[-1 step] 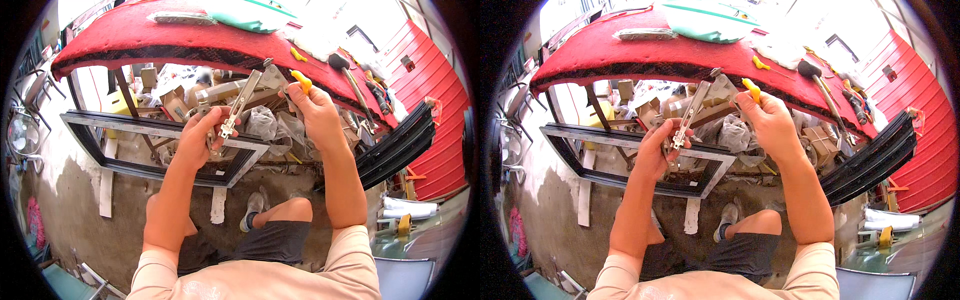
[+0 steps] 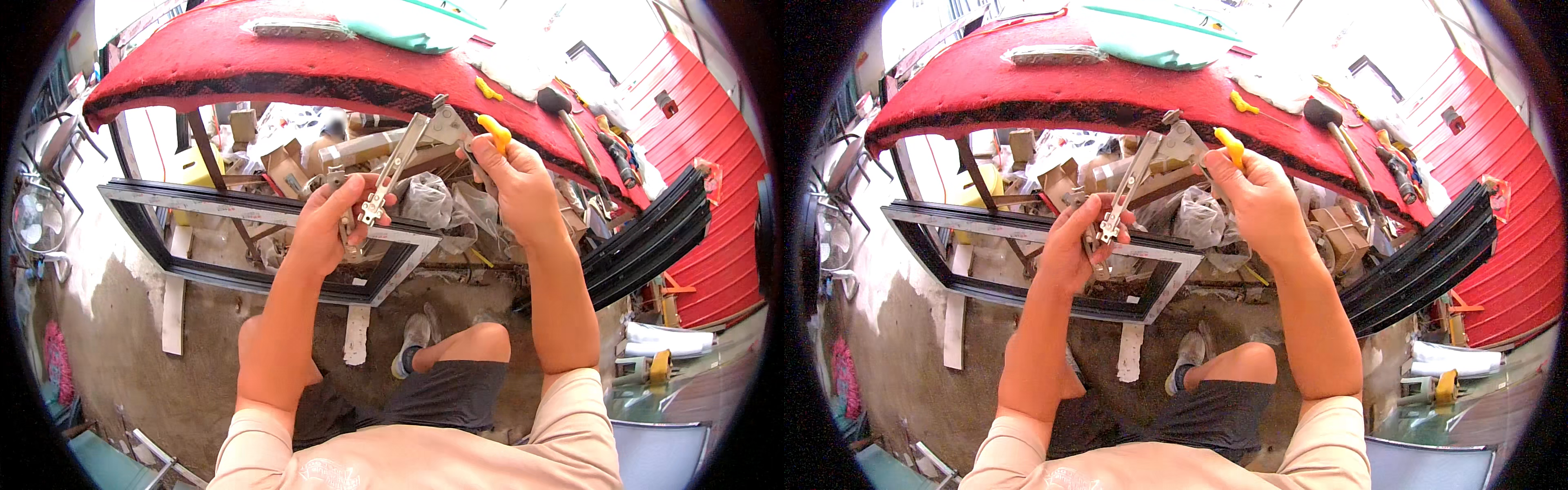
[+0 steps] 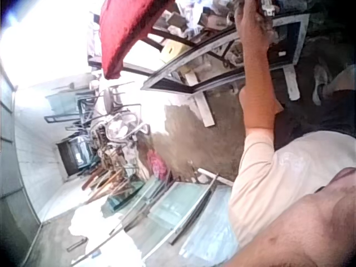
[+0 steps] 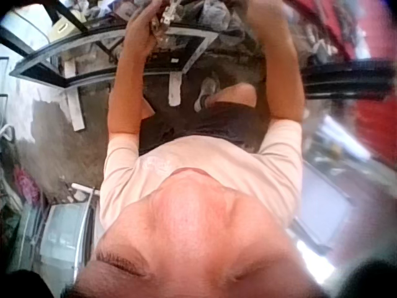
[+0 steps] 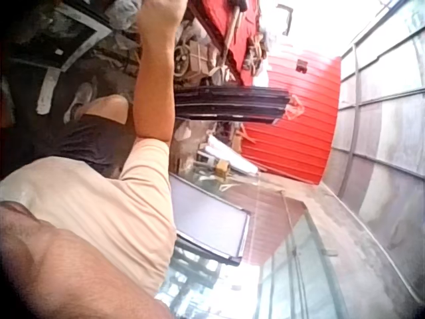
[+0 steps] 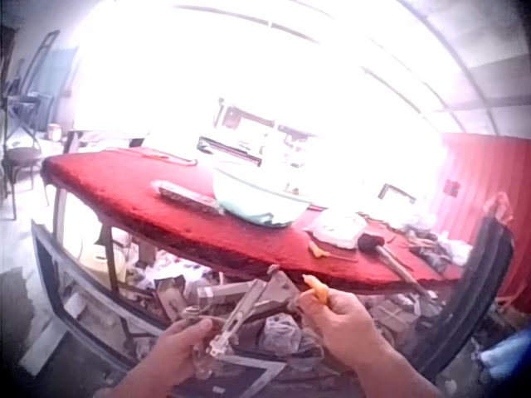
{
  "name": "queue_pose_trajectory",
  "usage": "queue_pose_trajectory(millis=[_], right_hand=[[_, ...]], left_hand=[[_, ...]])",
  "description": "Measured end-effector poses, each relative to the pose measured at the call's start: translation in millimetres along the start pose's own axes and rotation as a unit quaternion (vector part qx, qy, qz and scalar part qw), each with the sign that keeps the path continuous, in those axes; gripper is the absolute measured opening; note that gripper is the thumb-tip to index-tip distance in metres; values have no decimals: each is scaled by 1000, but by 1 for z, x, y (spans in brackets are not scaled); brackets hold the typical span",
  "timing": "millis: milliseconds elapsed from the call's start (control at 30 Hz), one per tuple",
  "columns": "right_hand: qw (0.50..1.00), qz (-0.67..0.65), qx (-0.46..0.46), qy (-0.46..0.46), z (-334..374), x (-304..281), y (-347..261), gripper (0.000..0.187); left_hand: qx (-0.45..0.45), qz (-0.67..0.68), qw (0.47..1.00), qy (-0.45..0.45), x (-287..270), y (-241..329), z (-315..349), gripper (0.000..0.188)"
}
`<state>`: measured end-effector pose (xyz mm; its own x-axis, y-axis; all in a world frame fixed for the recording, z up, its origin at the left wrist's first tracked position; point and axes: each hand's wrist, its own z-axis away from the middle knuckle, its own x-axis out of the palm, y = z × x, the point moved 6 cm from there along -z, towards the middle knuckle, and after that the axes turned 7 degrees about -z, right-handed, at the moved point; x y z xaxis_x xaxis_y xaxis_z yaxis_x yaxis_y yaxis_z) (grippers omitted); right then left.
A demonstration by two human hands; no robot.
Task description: The person manipulates a metal window hinge mechanism while holding it above a window frame, using a small yellow screwdriver to turn a screw and then testing the hinge motion.
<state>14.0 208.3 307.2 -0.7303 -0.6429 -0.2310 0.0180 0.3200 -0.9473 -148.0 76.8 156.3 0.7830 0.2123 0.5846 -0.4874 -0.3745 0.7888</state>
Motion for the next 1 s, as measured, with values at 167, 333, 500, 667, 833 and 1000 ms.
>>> queue_pose_trajectory(millis=[167, 333, 500, 667, 833, 1000], right_hand=[[998, 66, -2, -20, -2, 1, 5, 31], [996, 84, 12, -8, 0, 12, 4, 31], [992, 123, 8, -30, -2, 20, 6, 32], [994, 112, 4, -18, -4, 22, 13, 29], [993, 115, 33, -19, -2, 14, 21, 29], [993, 112, 29, -9, 4, 16, 16, 30]], left_hand=[[-4, -26, 999, -19, 0, -5, 6, 46], [-13, -6, 1000, -3, -16, -12, 9, 37], [3, -57, 998, -9, -32, -12, 7, 28], [6, -44, 998, -34, -34, -13, 9, 25], [-2, -47, 998, -52, -30, -15, 11, 24], [-13, -46, 997, -54, -25, -15, 12, 24]])
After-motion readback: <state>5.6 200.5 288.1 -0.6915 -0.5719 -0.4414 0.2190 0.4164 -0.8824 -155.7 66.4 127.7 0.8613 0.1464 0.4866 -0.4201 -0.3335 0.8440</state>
